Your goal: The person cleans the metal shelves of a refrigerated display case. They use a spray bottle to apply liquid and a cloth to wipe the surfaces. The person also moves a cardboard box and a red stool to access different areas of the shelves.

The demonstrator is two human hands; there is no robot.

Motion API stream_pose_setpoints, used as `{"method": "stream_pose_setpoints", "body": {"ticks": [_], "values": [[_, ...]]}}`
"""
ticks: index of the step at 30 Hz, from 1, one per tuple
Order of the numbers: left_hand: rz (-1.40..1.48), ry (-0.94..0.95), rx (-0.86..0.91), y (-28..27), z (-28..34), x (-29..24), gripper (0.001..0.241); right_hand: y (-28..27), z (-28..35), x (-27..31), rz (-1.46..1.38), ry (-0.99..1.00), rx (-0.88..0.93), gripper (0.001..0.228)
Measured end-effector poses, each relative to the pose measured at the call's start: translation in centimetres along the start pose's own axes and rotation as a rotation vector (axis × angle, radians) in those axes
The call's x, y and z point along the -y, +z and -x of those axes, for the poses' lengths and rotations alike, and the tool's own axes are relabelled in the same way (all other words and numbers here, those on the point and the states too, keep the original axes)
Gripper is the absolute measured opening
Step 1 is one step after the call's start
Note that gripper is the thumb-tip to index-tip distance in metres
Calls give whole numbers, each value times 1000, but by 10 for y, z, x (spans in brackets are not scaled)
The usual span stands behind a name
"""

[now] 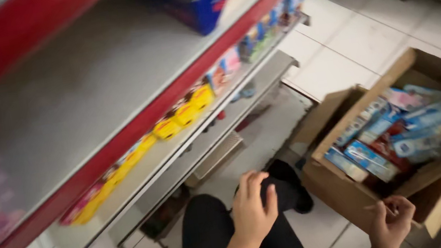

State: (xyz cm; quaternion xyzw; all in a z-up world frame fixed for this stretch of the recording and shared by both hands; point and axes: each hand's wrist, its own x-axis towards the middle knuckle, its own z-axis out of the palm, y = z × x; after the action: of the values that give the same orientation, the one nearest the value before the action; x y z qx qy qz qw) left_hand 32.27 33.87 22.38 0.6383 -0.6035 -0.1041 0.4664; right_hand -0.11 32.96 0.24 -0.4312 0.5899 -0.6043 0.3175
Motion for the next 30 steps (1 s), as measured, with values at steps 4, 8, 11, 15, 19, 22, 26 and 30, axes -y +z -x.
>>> {"method": "stream_pose_setpoints", "body": {"ticks": [4,8,11,15,19,22,26,30], "values": [[-65,-39,-180,-81,42,-13,26,53,20,56,-126,-80,184,36],[-72,-123,-322,-153,64,-27,26,118,47,127,-184,-164,358,40],[-74,-99,-450,-203,74,-36,25,173,69,189,-213,-301,502,41],[-130,-58,-505,-268,82,-43,24,240,96,284,-349,-635,662,49],[-234,22,-592,-330,72,-50,24,308,116,390,-350,-896,673,61],[-332,55,-639,-371,61,-60,26,354,124,461,-220,-1169,535,65],[-623,171,-704,-425,24,-67,35,404,119,540,-17,-1449,444,74],[-860,235,-691,-457,-19,-74,51,432,115,574,135,-1567,479,74]]}}
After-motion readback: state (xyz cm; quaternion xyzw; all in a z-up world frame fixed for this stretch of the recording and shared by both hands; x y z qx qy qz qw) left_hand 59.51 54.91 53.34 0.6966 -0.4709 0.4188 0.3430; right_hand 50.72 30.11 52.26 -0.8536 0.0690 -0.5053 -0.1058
